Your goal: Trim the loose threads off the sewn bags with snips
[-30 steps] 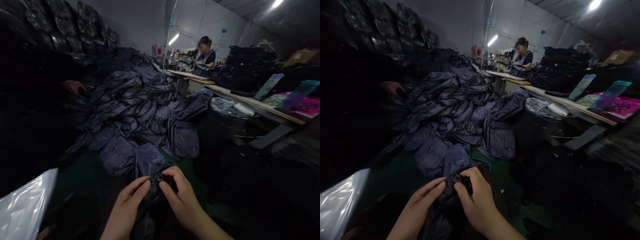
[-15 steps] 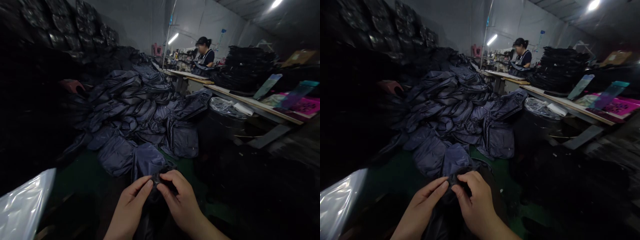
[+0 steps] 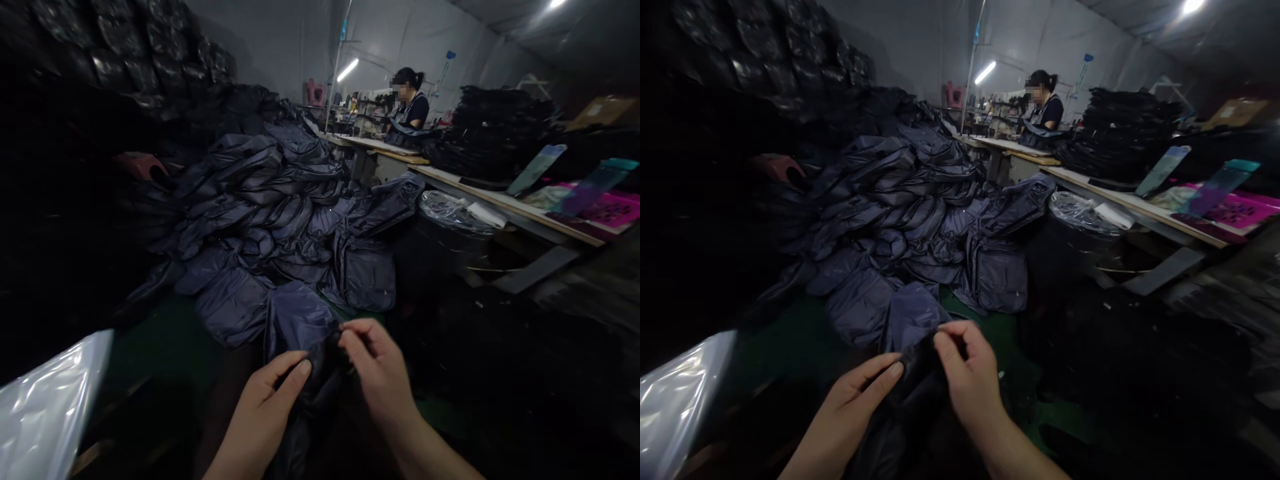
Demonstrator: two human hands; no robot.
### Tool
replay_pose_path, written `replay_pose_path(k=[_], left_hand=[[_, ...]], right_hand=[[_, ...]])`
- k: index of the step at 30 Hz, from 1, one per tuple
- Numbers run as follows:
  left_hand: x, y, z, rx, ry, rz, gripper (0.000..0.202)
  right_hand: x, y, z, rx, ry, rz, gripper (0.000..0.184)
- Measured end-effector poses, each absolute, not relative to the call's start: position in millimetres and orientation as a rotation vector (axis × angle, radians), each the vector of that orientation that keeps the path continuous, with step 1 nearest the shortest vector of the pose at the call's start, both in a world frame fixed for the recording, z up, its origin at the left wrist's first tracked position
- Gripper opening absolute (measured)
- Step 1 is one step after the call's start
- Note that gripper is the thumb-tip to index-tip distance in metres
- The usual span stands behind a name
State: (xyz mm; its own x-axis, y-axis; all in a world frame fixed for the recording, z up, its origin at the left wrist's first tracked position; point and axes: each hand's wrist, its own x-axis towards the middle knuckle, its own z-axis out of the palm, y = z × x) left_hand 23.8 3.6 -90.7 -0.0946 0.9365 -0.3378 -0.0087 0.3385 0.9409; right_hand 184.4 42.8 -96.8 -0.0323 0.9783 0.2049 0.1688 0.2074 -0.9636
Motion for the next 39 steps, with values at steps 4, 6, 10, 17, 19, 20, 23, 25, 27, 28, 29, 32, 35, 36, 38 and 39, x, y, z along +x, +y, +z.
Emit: replay_pose_path(k=[4, 6, 10, 17, 19, 20, 23, 25, 27, 28, 29, 32, 35, 36, 38, 39], left_hand=[[21.8, 4.2, -85.0, 0.913, 1.372, 0.991, 0.039], [19.8, 5.0, -85.0, 0.963, 1.47, 1.058, 0.035], [15.3, 8.8, -91.3, 1.122, 1.794, 1.165, 0.029], [16.6, 15.8, -112.3, 1.412, 1.889, 1.249, 0.022], [17.6, 15.2, -113.4, 1.356, 1.841, 1.221, 0.022], [17.9, 14.4, -112.8, 1.311, 1.804, 1.205, 0.023], [18.3, 11.8, -109.3, 1.172, 1.67, 1.215, 0.028], [18.3, 10.8, -107.1, 1.137, 1.611, 1.213, 0.031], [18.0, 10.6, -105.8, 1.157, 1.603, 1.181, 0.033], [17.8, 10.7, -105.6, 1.172, 1.607, 1.165, 0.032], [17.6, 10.8, -105.6, 1.181, 1.611, 1.162, 0.031], [17.1, 10.9, -106.1, 1.226, 1.612, 1.158, 0.029], [15.6, 11.0, -106.1, 1.347, 1.599, 1.107, 0.026], [14.7, 11.1, -106.0, 1.391, 1.583, 1.082, 0.025], [12.2, 11.4, -105.9, 1.454, 1.552, 1.032, 0.024], [10.7, 11.6, -106.0, 1.473, 1.544, 1.007, 0.025]], right_hand=[[201.5, 70.8, -82.5, -0.993, -1.786, 0.988, 0.042], [206.1, 81.4, -79.4, -0.943, -2.004, 1.094, 0.034], [199.6, 78.4, -84.7, -0.948, -2.047, 1.039, 0.014], [167.8, 42.7, -105.1, -0.874, -1.92, 1.075, 0.019], [163.0, 40.3, -109.1, -0.901, -1.875, 1.083, 0.018], [161.6, 40.1, -110.4, -0.912, -1.863, 1.082, 0.018], [160.1, 40.6, -112.0, -0.919, -1.845, 1.112, 0.018], [159.9, 40.5, -113.2, -0.898, -1.815, 1.192, 0.019], [160.0, 40.4, -116.3, -0.89, -1.719, 1.319, 0.019], [160.2, 40.8, -118.4, -0.9, -1.648, 1.375, 0.017], [160.7, 41.7, -120.5, -0.911, -1.579, 1.412, 0.014], [165.1, 48.8, -123.5, -0.886, -1.608, 1.368, 0.022], [173.0, 61.0, -119.4, -0.746, -1.968, 1.179, 0.028], [175.6, 65.3, -117.5, -0.717, -2.07, 1.117, 0.026], [179.6, 72.8, -114.6, -0.717, -2.183, 1.022, 0.022], [180.9, 75.7, -114.0, -0.732, -2.208, 0.991, 0.021]])
